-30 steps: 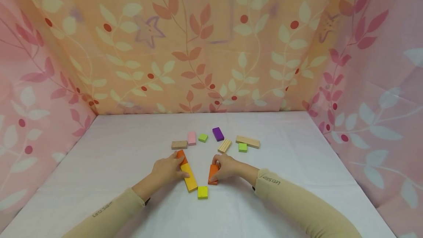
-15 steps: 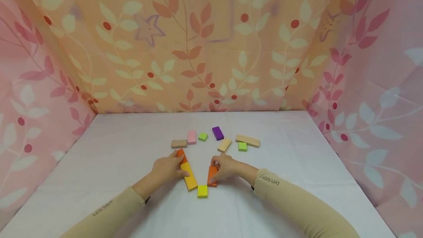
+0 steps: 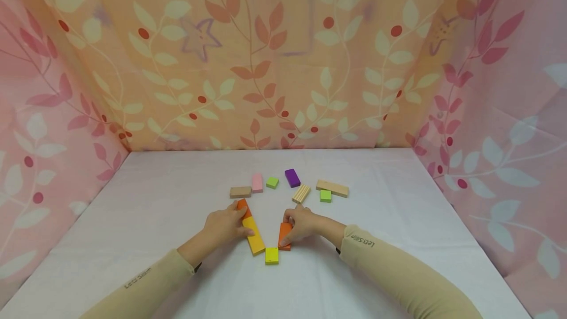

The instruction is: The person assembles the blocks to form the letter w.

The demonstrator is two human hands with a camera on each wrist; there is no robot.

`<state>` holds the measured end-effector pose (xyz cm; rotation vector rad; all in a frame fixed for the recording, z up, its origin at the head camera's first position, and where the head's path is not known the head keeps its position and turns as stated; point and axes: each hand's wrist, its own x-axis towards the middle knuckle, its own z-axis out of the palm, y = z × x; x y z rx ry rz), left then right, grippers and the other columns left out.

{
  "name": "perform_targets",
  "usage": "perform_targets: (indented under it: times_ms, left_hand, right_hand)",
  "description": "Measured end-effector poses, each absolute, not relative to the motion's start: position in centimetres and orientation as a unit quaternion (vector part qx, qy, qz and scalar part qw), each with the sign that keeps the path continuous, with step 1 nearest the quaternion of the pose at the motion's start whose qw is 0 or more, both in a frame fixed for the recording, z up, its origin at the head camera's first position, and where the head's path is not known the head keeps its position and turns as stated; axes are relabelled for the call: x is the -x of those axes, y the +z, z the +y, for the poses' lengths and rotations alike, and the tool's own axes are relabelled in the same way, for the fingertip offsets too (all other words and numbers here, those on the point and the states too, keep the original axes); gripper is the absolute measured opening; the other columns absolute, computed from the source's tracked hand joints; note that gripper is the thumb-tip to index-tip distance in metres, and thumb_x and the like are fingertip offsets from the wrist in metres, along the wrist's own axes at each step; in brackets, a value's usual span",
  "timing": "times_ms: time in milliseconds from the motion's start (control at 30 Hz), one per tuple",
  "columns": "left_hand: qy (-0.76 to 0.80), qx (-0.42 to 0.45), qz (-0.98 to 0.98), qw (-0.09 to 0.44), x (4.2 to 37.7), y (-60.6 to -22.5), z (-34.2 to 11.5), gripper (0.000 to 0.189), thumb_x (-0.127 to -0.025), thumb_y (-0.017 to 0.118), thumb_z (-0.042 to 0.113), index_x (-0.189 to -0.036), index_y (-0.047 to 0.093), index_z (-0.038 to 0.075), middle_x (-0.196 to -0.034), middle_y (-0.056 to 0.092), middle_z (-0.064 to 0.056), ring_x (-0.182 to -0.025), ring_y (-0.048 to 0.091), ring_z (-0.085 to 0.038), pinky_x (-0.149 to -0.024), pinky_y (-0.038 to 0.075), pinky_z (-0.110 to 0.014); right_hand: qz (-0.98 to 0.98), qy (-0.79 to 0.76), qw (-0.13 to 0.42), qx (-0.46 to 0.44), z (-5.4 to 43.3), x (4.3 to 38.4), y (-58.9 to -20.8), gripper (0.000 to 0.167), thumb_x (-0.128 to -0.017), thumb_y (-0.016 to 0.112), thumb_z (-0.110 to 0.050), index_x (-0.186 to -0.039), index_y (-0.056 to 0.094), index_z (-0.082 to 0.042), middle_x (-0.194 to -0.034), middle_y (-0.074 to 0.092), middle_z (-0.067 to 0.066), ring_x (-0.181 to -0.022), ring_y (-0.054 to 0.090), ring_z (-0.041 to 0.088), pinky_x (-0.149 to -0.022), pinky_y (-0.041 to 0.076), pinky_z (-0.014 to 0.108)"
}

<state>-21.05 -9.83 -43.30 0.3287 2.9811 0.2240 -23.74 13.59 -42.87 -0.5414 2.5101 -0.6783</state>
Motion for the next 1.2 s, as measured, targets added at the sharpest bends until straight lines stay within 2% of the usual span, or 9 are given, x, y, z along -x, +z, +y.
perform_targets:
  times_ms: [200, 367, 500, 600, 733, 833, 900, 1067, 1200]
  left_hand:
    - [0.071, -0.11, 0.989, 0.068, 21.1, -43.3, -9.9, 0.08, -0.077, 0.073, 0.057, -0.138, 0.056, 0.008, -0.144, 0.045, -0.023, -0.057, 0.048, -0.021, -0.053, 0.037, -0.026]
    - [0.07, -0.104, 0.99, 0.072, 20.9, -43.3, -9.8, 0.08, -0.078, 0.071, 0.057, -0.139, 0.055, 0.008, -0.145, 0.044, -0.022, -0.053, 0.044, -0.019, -0.051, 0.033, -0.025]
    - [0.066, -0.097, 0.99, 0.074, 20.8, -43.2, -9.6, 0.08, -0.078, 0.071, 0.057, -0.139, 0.054, 0.008, -0.145, 0.044, -0.022, -0.055, 0.047, -0.021, -0.054, 0.039, -0.026]
    - [0.062, -0.102, 0.99, 0.071, 20.7, -43.3, -9.5, 0.08, -0.079, 0.071, 0.056, -0.139, 0.054, 0.006, -0.144, 0.044, -0.022, -0.058, 0.051, -0.023, -0.055, 0.044, -0.03]
    - [0.058, -0.111, 0.99, 0.068, 20.7, -43.5, -9.3, 0.08, -0.079, 0.071, 0.055, -0.139, 0.053, 0.004, -0.143, 0.045, -0.022, -0.059, 0.053, -0.024, -0.058, 0.048, -0.033]
    - [0.054, -0.108, 0.99, 0.071, 20.8, -43.5, -9.3, 0.08, -0.08, 0.071, 0.055, -0.139, 0.053, 0.005, -0.144, 0.044, -0.021, -0.061, 0.054, -0.025, -0.059, 0.049, -0.033]
    - [0.052, -0.106, 0.99, 0.073, 20.8, -43.6, -9.3, 0.08, -0.079, 0.071, 0.054, -0.139, 0.053, 0.005, -0.144, 0.045, -0.021, -0.062, 0.055, -0.025, -0.06, 0.049, -0.033]
    - [0.05, -0.109, 0.991, 0.065, 20.7, -43.6, -9.5, 0.079, -0.078, 0.072, 0.054, -0.138, 0.054, 0.005, -0.142, 0.047, -0.021, -0.062, 0.056, -0.027, -0.058, 0.048, -0.034]
    - [0.053, -0.113, 0.991, 0.057, 20.7, -43.5, -9.5, 0.08, -0.077, 0.072, 0.054, -0.137, 0.055, 0.004, -0.141, 0.047, -0.021, -0.063, 0.056, -0.028, -0.058, 0.048, -0.035]
  right_hand:
    - [0.907, -0.269, 0.266, 0.183, 13.8, 24.3, -42.7, 0.036, -0.075, 0.085, -0.028, -0.099, 0.061, -0.016, -0.093, 0.047, 0.007, -0.088, 0.044, 0.021, -0.069, 0.036, 0.032]
    - [0.887, -0.324, 0.281, 0.171, 14.3, 25.8, -41.7, 0.032, -0.083, 0.079, -0.025, -0.109, 0.064, -0.012, -0.095, 0.055, 0.006, -0.086, 0.05, 0.02, -0.068, 0.042, 0.03]
    - [0.873, -0.389, 0.232, 0.179, 13.9, 27.6, -40.8, 0.035, -0.088, 0.074, -0.02, -0.118, 0.064, -0.004, -0.1, 0.059, 0.008, -0.089, 0.053, 0.021, -0.072, 0.047, 0.03]
    - [0.862, -0.421, 0.194, 0.207, 13.1, 29.0, -40.4, 0.039, -0.089, 0.072, -0.015, -0.123, 0.062, 0.0, -0.109, 0.06, 0.016, -0.096, 0.055, 0.027, -0.081, 0.049, 0.037]
    - [0.877, -0.371, 0.156, 0.264, 11.8, 30.6, -40.4, 0.045, -0.089, 0.072, -0.019, -0.13, 0.061, -0.003, -0.131, 0.053, 0.021, -0.12, 0.047, 0.037, -0.1, 0.038, 0.052]
    - [0.899, -0.296, 0.13, 0.295, 10.5, 32.1, -40.8, 0.05, -0.088, 0.073, -0.026, -0.134, 0.06, -0.01, -0.145, 0.042, 0.021, -0.133, 0.034, 0.042, -0.108, 0.026, 0.059]
    - [0.91, -0.255, 0.12, 0.304, 9.5, 33.0, -41.1, 0.053, -0.087, 0.074, -0.029, -0.134, 0.06, -0.012, -0.15, 0.034, 0.022, -0.137, 0.026, 0.046, -0.108, 0.022, 0.062]
    - [0.924, -0.211, 0.144, 0.286, 7.5, 34.5, -42.4, 0.056, -0.084, 0.076, -0.035, -0.135, 0.06, -0.019, -0.158, 0.023, 0.013, -0.143, 0.009, 0.046, -0.108, 0.015, 0.066]
    - [0.926, -0.198, 0.143, 0.287, 6.1, 35.0, -43.4, 0.05, -0.084, 0.076, -0.039, -0.13, 0.064, -0.023, -0.159, 0.024, 0.01, -0.144, 0.008, 0.045, -0.107, 0.011, 0.07]
